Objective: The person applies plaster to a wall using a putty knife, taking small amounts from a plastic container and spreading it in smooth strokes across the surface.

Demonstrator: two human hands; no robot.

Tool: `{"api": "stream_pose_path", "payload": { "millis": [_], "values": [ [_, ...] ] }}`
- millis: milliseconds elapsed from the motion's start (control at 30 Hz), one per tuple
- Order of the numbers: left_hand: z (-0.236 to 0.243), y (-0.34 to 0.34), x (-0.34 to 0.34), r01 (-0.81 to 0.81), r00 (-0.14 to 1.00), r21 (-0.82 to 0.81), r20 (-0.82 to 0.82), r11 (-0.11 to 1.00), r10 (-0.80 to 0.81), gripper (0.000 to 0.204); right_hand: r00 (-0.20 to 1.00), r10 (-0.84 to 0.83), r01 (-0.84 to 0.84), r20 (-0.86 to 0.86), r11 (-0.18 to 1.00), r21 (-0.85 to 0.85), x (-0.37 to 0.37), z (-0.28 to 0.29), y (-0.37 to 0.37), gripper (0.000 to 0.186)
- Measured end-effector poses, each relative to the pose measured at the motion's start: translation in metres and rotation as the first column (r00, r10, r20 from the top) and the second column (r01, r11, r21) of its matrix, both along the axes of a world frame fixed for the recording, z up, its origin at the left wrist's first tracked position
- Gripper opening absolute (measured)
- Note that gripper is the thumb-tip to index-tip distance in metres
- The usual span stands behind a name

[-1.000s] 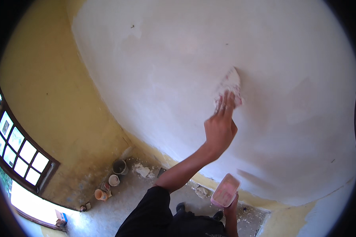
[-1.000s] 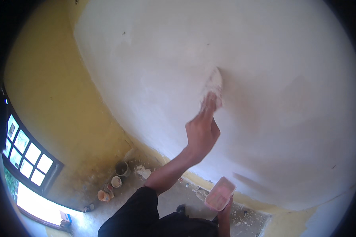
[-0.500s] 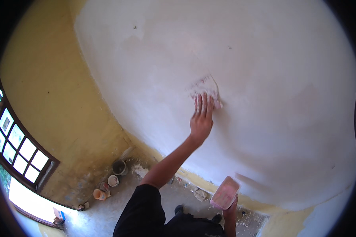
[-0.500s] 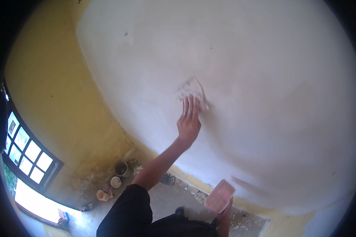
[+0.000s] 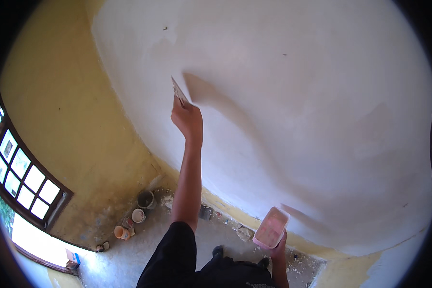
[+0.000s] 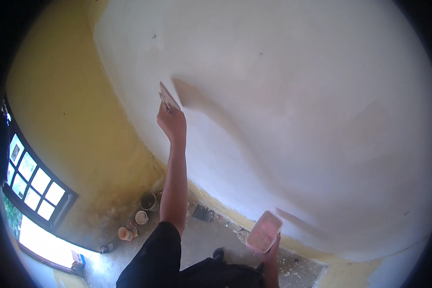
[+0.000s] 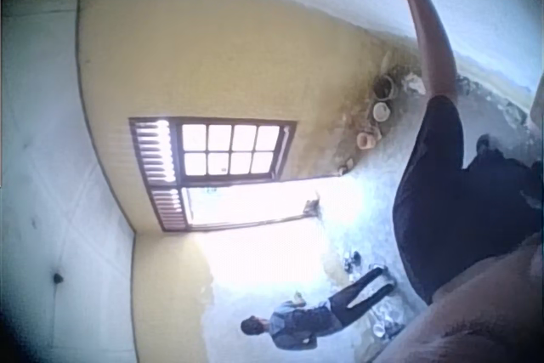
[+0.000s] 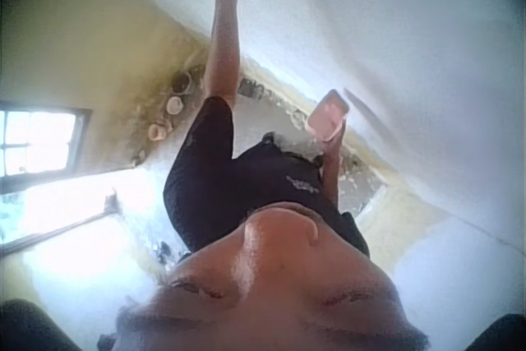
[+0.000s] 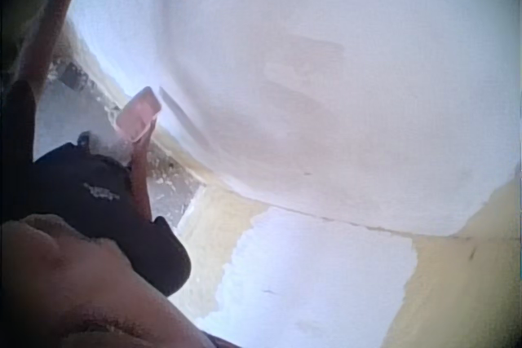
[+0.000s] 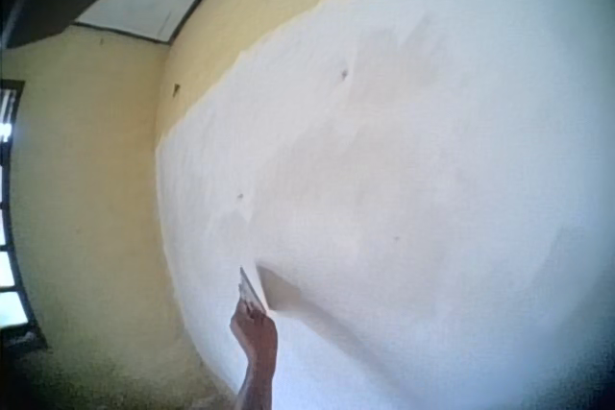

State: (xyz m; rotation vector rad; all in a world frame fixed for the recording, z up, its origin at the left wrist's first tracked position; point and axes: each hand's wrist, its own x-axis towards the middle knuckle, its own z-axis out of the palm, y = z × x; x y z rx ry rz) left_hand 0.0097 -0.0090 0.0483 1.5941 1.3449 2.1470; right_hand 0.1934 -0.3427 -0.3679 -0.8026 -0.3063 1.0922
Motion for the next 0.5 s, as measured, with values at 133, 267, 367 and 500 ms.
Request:
{"api": "stream_pose_path", "payload": {
  "millis": [133,267,367,500],
  "values": [
    [0.033,-0.02,0.033,-0.045,0.99,0.002,-0.13,0.999,0.045,0.036,0.999,-0.031,0.03,-0.017,1.0,-0.005,0.0,-0.003,0.003,0.051],
    [0.02,-0.072,0.082,0.093,0.952,0.226,-0.307,0.97,-0.02,0.05,0.978,-0.138,0.14,0.154,0.99,0.0,-0.002,-0.013,0.001,0.05],
    [-0.018,-0.115,0.108,0.278,0.838,0.218,-0.532,0.935,-0.125,0.063,0.988,-0.089,0.091,-0.127,0.996,0.012,0.005,-0.025,-0.005,0.054],
    [-0.063,-0.136,0.099,0.439,0.743,0.361,-0.66,0.823,-0.107,0.063,0.984,-0.1,0.098,0.145,0.995,0.02,-0.001,0.002,-0.008,0.051]
  ]
}}
